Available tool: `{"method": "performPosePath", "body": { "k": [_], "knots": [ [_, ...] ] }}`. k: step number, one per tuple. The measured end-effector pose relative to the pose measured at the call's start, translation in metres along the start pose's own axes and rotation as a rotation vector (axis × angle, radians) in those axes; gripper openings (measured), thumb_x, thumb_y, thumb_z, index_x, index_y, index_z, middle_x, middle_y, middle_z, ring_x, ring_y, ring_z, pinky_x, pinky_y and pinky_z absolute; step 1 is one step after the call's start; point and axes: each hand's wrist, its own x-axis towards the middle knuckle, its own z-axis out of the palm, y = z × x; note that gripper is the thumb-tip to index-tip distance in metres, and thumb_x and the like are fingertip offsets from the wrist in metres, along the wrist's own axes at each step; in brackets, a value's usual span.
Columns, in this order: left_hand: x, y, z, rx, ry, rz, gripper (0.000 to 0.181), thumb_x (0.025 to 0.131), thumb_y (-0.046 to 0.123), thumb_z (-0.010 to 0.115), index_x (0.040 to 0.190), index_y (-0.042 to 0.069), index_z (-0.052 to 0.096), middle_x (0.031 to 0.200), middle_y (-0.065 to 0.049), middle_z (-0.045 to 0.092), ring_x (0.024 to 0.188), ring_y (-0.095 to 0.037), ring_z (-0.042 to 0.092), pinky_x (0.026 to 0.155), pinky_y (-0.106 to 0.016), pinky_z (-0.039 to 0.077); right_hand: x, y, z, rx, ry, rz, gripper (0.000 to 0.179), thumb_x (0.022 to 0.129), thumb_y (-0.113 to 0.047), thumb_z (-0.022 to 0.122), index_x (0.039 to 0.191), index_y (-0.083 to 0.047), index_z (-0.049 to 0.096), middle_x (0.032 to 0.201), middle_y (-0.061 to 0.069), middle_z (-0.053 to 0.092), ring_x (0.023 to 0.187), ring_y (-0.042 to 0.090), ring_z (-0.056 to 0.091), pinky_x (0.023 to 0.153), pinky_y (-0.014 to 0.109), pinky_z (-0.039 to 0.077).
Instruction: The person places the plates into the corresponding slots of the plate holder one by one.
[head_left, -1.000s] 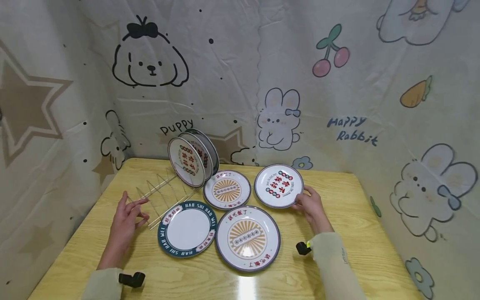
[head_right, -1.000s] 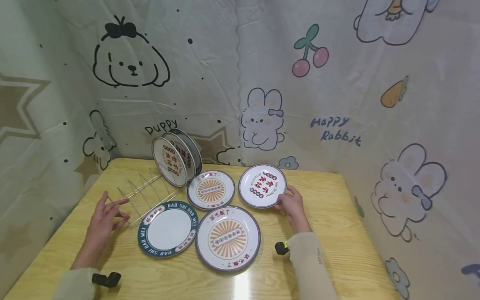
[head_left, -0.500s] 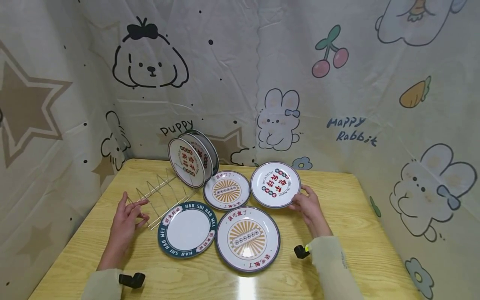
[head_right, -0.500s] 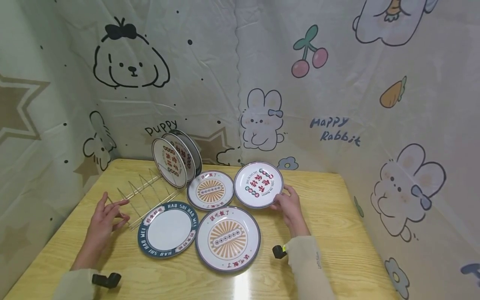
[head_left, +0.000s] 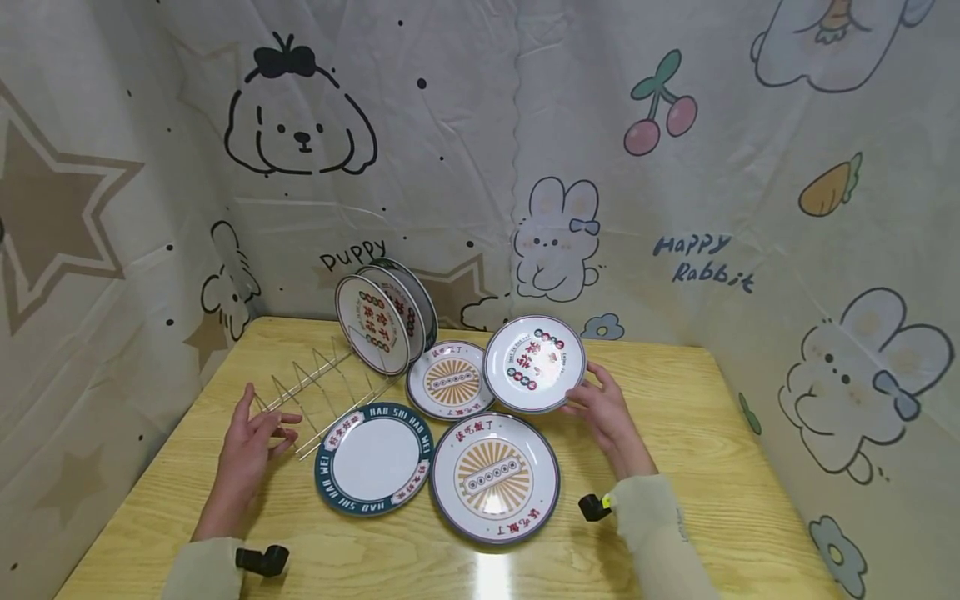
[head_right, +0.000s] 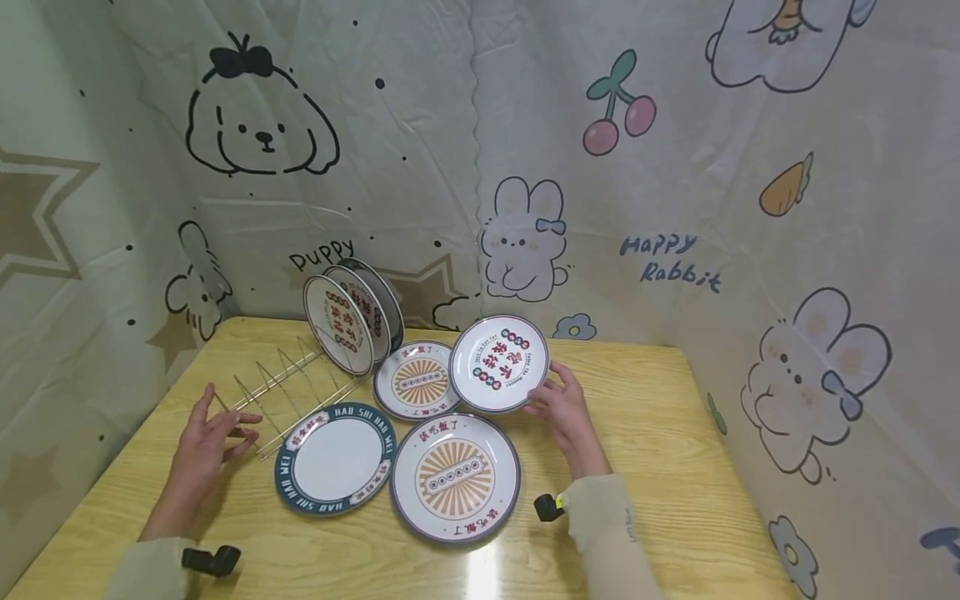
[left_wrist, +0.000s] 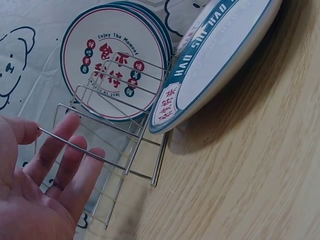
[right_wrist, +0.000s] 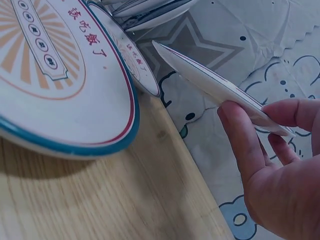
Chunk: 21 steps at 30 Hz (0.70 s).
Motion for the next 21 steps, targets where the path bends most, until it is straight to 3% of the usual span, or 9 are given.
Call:
{"method": "performPosePath", "body": {
  "k": [7,16,21],
  "knots": [
    [-0.002,0.001,-0.002,-0.049,0.012,-0.017,0.074,0.112,0.028,0.042,0.166,0.035,-0.009,0.095,0.018,0.072,0.094,0.001,0.068,0.083,-0.015,0.058,-0.004,-0.002,0.009,0.015,-0.068,-0.007,0.071,0.096,0.009,0.058,0.159,-0.012,0.031,0.148,0.024,0.05,0.097,0.012,0.07,0.083,0.03,0.063],
    [-0.005,0.005,-0.002,-0.059,0.016,-0.026,0.074,0.112,0.032,0.044,0.167,0.035,-0.006,0.096,0.018,0.073,0.095,0.0,0.068,0.083,-0.016,0.059,-0.011,-0.007,0.022,0.062,-0.185,-0.075,0.079,0.095,0.011,0.062,0.161,-0.013,0.027,0.135,0.015,0.052,0.1,0.014,0.069,0.086,0.033,0.063],
    [-0.005,0.006,-0.002,-0.063,0.016,-0.036,0.074,0.112,0.033,0.044,0.167,0.033,-0.005,0.096,0.017,0.074,0.096,-0.002,0.069,0.083,-0.017,0.059,-0.013,-0.004,0.03,0.07,-0.239,-0.104,0.081,0.093,0.013,0.063,0.16,-0.013,0.027,0.135,0.015,0.052,0.101,0.017,0.07,0.088,0.038,0.063]
  ]
}}
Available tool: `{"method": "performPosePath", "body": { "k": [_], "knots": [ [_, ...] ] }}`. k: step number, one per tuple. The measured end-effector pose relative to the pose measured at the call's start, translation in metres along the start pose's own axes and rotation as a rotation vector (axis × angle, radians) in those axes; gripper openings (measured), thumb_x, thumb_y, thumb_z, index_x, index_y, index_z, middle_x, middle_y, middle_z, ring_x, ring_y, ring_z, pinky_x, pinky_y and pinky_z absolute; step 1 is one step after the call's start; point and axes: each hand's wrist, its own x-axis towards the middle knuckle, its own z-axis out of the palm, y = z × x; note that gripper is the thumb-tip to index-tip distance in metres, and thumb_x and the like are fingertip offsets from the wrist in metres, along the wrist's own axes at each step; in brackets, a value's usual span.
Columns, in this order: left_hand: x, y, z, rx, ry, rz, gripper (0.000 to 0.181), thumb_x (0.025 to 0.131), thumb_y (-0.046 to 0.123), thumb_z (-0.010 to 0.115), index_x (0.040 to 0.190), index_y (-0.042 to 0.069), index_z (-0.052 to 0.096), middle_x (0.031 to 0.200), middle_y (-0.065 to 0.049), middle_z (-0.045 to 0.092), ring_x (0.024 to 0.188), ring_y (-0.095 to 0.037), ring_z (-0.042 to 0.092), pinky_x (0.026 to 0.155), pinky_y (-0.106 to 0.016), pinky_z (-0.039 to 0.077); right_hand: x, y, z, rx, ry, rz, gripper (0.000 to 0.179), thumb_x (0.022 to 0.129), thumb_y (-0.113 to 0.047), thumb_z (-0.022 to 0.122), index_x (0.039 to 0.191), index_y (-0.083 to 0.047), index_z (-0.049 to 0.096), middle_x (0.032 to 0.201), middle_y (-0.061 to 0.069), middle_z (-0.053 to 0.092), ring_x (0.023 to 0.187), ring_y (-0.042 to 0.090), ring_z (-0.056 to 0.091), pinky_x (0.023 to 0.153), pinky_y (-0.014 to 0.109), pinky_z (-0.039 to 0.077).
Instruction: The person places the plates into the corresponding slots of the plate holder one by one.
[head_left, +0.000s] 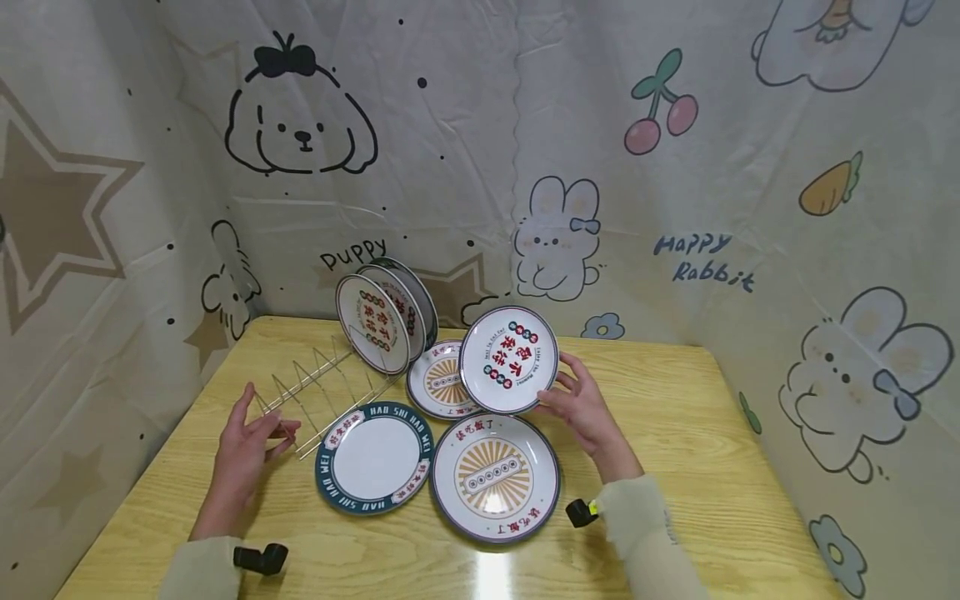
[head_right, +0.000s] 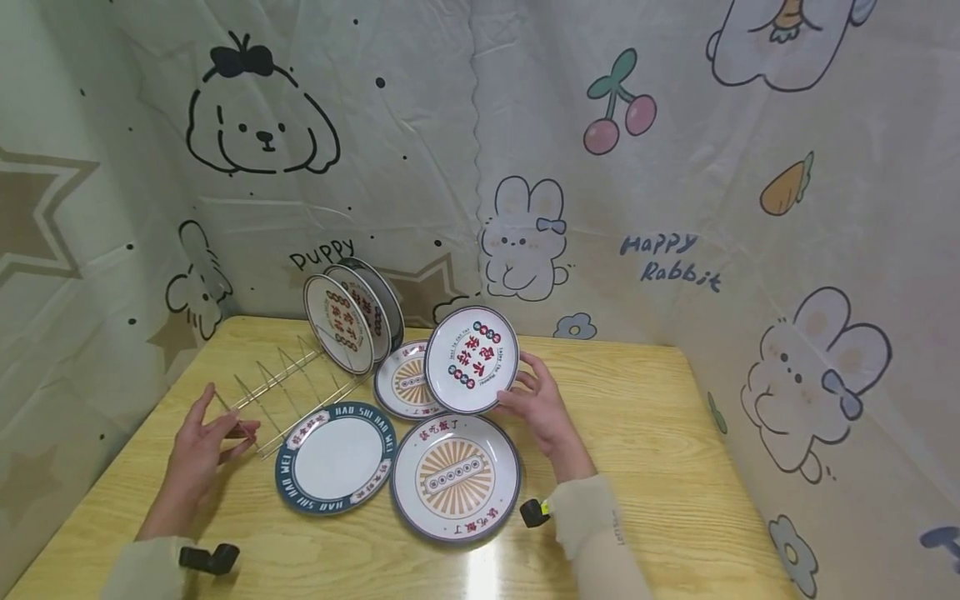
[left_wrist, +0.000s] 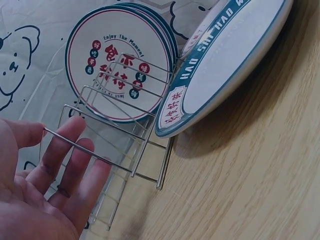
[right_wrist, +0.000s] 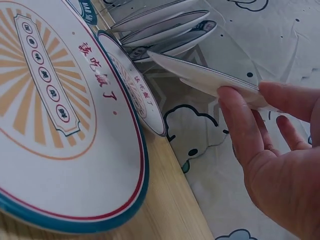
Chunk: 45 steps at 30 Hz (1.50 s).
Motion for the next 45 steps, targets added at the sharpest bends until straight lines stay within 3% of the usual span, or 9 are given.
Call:
{"method": "performPosePath", "body": {
  "k": [13,23,34,45],
  "knots": [
    [0.003,-0.001,-0.001,0.0,-0.01,-0.039,0.075,0.112,0.03,0.043,0.166,0.035,-0.008,0.094,0.015,0.076,0.096,-0.004,0.071,0.083,-0.017,0.059,-0.005,0.011,0.025,-0.057,-0.094,0.009,0.089,0.089,0.015,0.067,0.162,-0.015,0.026,0.15,0.025,0.042,0.11,0.021,0.067,0.08,0.033,0.064],
    [0.002,-0.001,-0.002,-0.012,-0.011,-0.028,0.075,0.112,0.031,0.044,0.167,0.033,-0.008,0.092,0.016,0.076,0.094,-0.004,0.071,0.082,-0.016,0.059,-0.007,0.016,0.042,-0.091,-0.148,0.011,0.094,0.084,0.015,0.07,0.162,-0.019,0.029,0.157,0.02,0.038,0.126,0.031,0.06,0.087,0.04,0.063],
    [0.002,-0.001,-0.003,-0.001,-0.017,-0.017,0.076,0.112,0.034,0.044,0.167,0.032,-0.008,0.093,0.016,0.076,0.096,-0.005,0.07,0.081,-0.015,0.059,-0.01,0.016,0.057,-0.091,-0.179,0.01,0.09,0.084,0.019,0.069,0.157,-0.02,0.035,0.155,0.018,0.04,0.122,0.032,0.064,0.088,0.04,0.063],
    [0.002,-0.001,-0.003,-0.049,-0.031,0.021,0.076,0.112,0.029,0.045,0.167,0.028,-0.007,0.091,0.015,0.076,0.093,-0.005,0.071,0.081,-0.018,0.06,-0.009,0.021,0.078,-0.096,-0.257,-0.063,0.096,0.083,0.02,0.069,0.161,-0.02,0.031,0.162,0.017,0.034,0.14,0.043,0.05,0.091,0.042,0.062]
  ]
}}
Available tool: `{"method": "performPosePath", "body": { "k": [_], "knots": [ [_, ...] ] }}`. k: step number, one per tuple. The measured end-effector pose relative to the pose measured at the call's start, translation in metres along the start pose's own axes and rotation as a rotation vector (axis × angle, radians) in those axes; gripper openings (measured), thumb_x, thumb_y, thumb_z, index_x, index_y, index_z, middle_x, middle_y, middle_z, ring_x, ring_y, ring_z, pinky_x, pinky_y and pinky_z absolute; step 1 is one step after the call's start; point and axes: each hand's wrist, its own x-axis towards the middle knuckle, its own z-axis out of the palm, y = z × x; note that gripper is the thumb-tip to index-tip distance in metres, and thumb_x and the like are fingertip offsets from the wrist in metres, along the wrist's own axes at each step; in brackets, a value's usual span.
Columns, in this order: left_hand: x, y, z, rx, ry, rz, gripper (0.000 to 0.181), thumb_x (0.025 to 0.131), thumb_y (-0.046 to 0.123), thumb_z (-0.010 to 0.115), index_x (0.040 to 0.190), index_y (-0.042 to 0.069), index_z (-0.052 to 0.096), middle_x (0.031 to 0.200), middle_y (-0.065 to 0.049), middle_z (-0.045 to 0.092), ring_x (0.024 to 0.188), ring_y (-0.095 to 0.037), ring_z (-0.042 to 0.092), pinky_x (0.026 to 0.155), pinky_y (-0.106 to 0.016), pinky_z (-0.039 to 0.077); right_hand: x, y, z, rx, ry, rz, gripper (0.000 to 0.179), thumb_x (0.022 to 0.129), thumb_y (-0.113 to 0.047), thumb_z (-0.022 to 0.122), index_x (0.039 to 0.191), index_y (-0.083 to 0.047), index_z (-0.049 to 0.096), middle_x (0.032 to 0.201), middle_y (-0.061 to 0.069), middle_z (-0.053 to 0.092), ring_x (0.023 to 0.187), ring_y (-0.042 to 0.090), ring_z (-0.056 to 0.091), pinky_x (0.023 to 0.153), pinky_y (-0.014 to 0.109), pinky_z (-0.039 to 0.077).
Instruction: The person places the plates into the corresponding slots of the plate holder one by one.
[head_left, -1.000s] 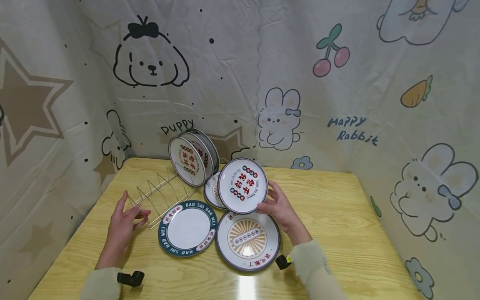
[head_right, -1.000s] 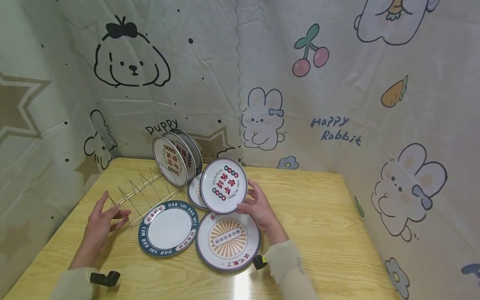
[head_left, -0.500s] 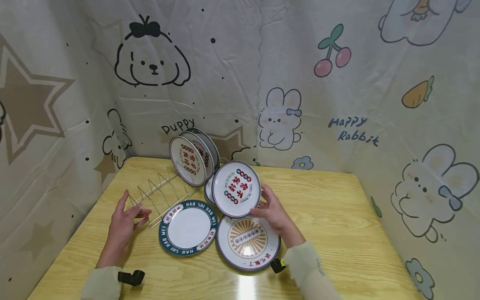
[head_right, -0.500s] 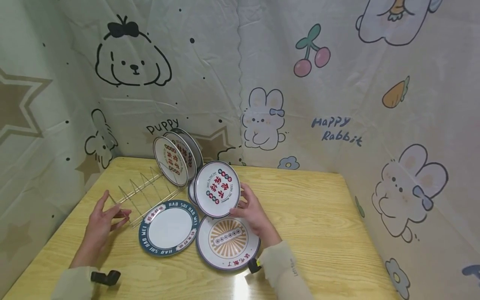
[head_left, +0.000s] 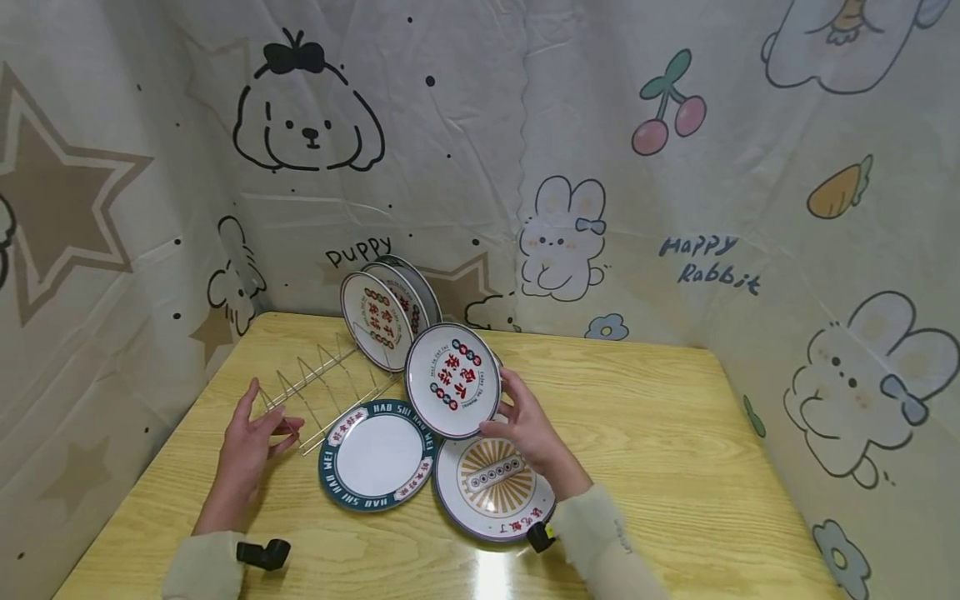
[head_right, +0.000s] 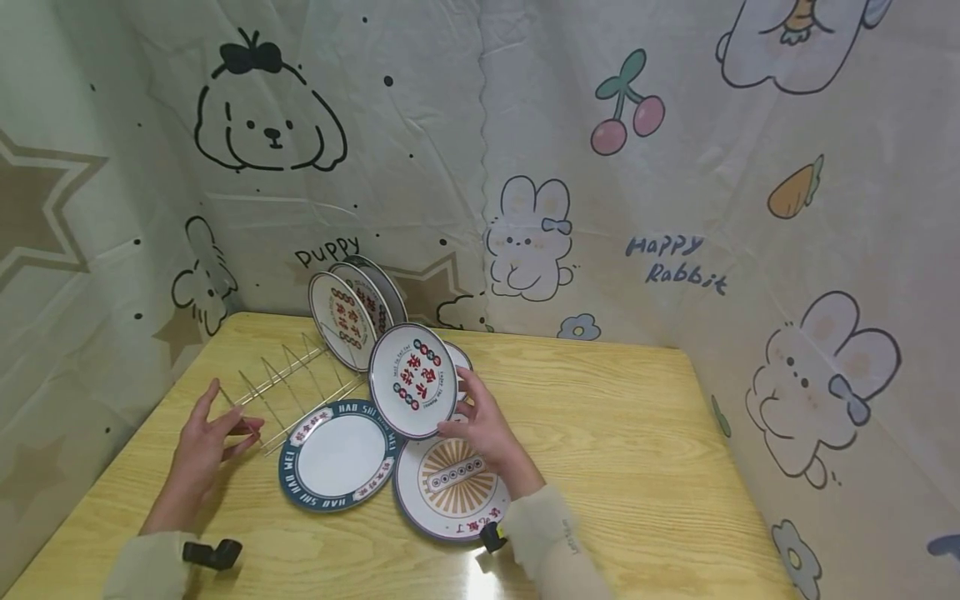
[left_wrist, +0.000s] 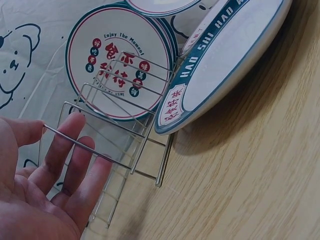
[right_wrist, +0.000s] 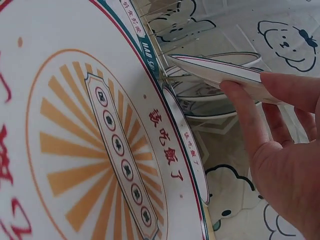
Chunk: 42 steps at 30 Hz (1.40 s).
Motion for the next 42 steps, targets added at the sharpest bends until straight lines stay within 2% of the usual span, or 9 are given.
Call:
{"method": "performPosePath", "body": {
  "k": [4,9,14,20,29,38,42],
  "knots": [
    [0.0,0.0,-0.001,0.008,0.002,-0.01,0.076,0.112,0.03,0.045,0.167,0.029,-0.007,0.091,0.015,0.076,0.094,-0.006,0.071,0.082,-0.018,0.06,0.005,0.0,0.01,-0.007,-0.005,-0.016,0.095,0.083,0.02,0.069,0.161,-0.02,0.032,0.156,0.019,0.038,0.137,0.04,0.054,0.091,0.04,0.062],
    [0.0,-0.001,-0.002,0.025,0.001,-0.014,0.076,0.112,0.033,0.045,0.167,0.031,-0.007,0.092,0.016,0.075,0.096,-0.006,0.07,0.083,-0.016,0.059,0.012,-0.003,0.026,-0.047,0.028,-0.039,0.093,0.083,0.021,0.068,0.16,-0.02,0.034,0.148,0.019,0.043,0.13,0.038,0.059,0.091,0.034,0.062],
    [0.0,-0.002,-0.003,0.016,-0.001,-0.018,0.076,0.112,0.033,0.045,0.167,0.033,-0.007,0.092,0.016,0.075,0.096,-0.005,0.07,0.083,-0.016,0.059,0.022,-0.003,0.045,-0.096,0.061,-0.06,0.094,0.085,0.022,0.067,0.16,-0.024,0.034,0.147,0.018,0.043,0.133,0.037,0.058,0.092,0.031,0.061],
    [0.002,-0.004,-0.003,0.01,-0.003,-0.025,0.076,0.112,0.033,0.045,0.166,0.036,-0.007,0.092,0.015,0.075,0.095,-0.004,0.07,0.083,-0.016,0.059,0.036,-0.004,0.065,-0.177,0.093,-0.083,0.094,0.088,0.016,0.067,0.16,-0.033,0.033,0.148,0.015,0.044,0.133,0.035,0.058,0.091,0.035,0.062],
    [0.001,-0.004,-0.002,0.028,-0.008,-0.004,0.076,0.112,0.035,0.044,0.167,0.033,-0.007,0.093,0.014,0.076,0.093,-0.002,0.068,0.084,-0.016,0.059,0.058,-0.002,0.085,-0.288,0.112,-0.108,0.095,0.089,0.015,0.065,0.159,-0.041,0.034,0.151,0.011,0.045,0.132,0.034,0.058,0.099,0.043,0.058],
    [0.0,-0.004,-0.001,0.041,0.0,-0.012,0.076,0.111,0.038,0.044,0.167,0.033,-0.007,0.092,0.015,0.076,0.092,-0.001,0.068,0.083,-0.015,0.058,0.071,0.01,0.097,-0.322,0.136,-0.164,0.09,0.087,0.018,0.065,0.159,-0.029,0.038,0.15,0.011,0.046,0.133,0.033,0.056,0.104,0.04,0.055],
    [0.001,-0.004,-0.001,0.051,0.003,-0.015,0.076,0.111,0.041,0.044,0.167,0.034,-0.007,0.092,0.015,0.075,0.093,-0.001,0.068,0.084,-0.015,0.058,0.075,0.012,0.099,-0.351,0.125,-0.193,0.09,0.088,0.017,0.066,0.159,-0.03,0.038,0.15,0.009,0.047,0.135,0.029,0.054,0.108,0.041,0.053]
  ]
}}
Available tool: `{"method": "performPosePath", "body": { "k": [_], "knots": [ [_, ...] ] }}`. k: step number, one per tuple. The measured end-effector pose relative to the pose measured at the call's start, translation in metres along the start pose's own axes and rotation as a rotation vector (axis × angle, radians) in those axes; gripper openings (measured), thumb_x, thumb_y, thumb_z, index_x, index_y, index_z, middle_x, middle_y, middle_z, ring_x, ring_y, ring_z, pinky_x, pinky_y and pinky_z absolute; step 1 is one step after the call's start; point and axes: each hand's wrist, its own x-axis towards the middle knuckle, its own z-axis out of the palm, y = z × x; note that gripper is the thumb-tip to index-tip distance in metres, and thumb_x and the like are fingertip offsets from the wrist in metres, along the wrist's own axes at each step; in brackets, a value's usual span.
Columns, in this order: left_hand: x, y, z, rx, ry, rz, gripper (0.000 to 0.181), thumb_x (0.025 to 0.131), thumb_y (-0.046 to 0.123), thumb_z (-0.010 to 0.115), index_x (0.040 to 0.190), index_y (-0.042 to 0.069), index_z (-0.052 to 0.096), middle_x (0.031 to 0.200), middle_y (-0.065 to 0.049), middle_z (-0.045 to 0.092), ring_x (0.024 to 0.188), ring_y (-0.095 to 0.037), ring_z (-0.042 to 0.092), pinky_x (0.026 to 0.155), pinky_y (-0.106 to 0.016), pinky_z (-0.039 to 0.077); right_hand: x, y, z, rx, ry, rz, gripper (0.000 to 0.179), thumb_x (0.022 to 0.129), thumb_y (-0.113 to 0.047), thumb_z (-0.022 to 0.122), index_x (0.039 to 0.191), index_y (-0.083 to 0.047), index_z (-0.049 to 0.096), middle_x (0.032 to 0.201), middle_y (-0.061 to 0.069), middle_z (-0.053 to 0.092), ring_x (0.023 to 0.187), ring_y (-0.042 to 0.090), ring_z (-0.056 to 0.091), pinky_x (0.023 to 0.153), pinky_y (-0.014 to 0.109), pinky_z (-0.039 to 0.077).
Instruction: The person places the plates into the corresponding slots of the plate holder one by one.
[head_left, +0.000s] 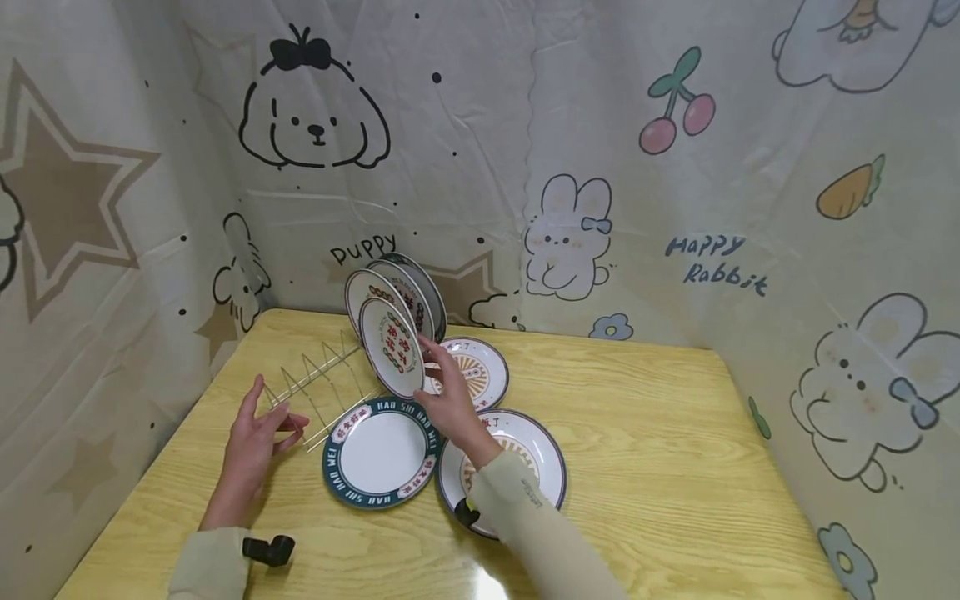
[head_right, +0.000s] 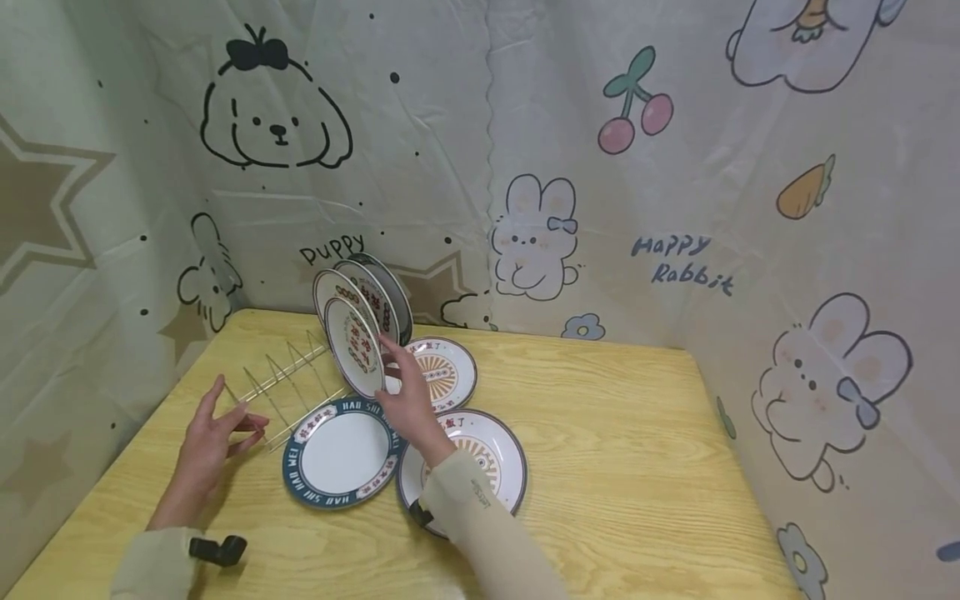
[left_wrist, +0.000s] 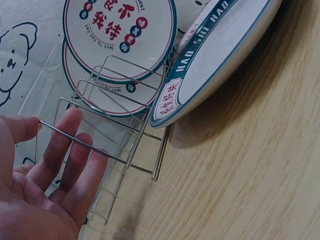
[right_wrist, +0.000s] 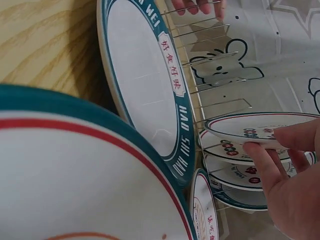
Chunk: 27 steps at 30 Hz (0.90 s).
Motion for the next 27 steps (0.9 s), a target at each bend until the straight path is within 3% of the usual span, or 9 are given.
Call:
{"method": "performPosePath", "body": {
  "k": [7,14,21,27],
  "knots": [
    [-0.003,0.001,-0.001,-0.007,-0.002,-0.008,0.076,0.111,0.041,0.044,0.167,0.035,-0.008,0.092,0.015,0.075,0.092,0.0,0.068,0.084,-0.014,0.057,0.003,0.004,0.008,-0.014,0.007,-0.025,0.079,0.086,0.019,0.065,0.153,-0.017,0.045,0.143,0.014,0.053,0.133,0.031,0.056,0.113,0.042,0.049],
    [-0.003,0.0,-0.005,0.011,0.017,-0.017,0.075,0.111,0.041,0.043,0.166,0.037,-0.007,0.093,0.014,0.075,0.093,-0.001,0.068,0.083,-0.014,0.057,0.011,0.009,0.018,-0.012,0.012,-0.019,0.068,0.09,0.014,0.066,0.15,-0.014,0.05,0.143,0.013,0.054,0.132,0.031,0.058,0.114,0.042,0.048],
    [-0.003,0.003,-0.007,0.008,0.025,-0.011,0.074,0.111,0.037,0.044,0.166,0.038,-0.005,0.092,0.013,0.076,0.094,-0.003,0.069,0.084,-0.015,0.058,0.02,0.011,0.026,0.007,0.041,0.07,0.055,0.098,0.001,0.065,0.148,-0.018,0.052,0.138,0.01,0.057,0.127,0.028,0.061,0.113,0.047,0.049],
    [-0.001,0.002,-0.002,-0.012,0.03,-0.013,0.074,0.111,0.037,0.045,0.167,0.038,-0.003,0.094,0.013,0.076,0.093,-0.001,0.068,0.085,-0.017,0.059,0.021,0.017,0.032,0.046,0.13,0.136,0.045,0.1,-0.003,0.065,0.142,-0.018,0.058,0.135,0.007,0.061,0.124,0.025,0.063,0.103,0.034,0.055]
  ]
}}
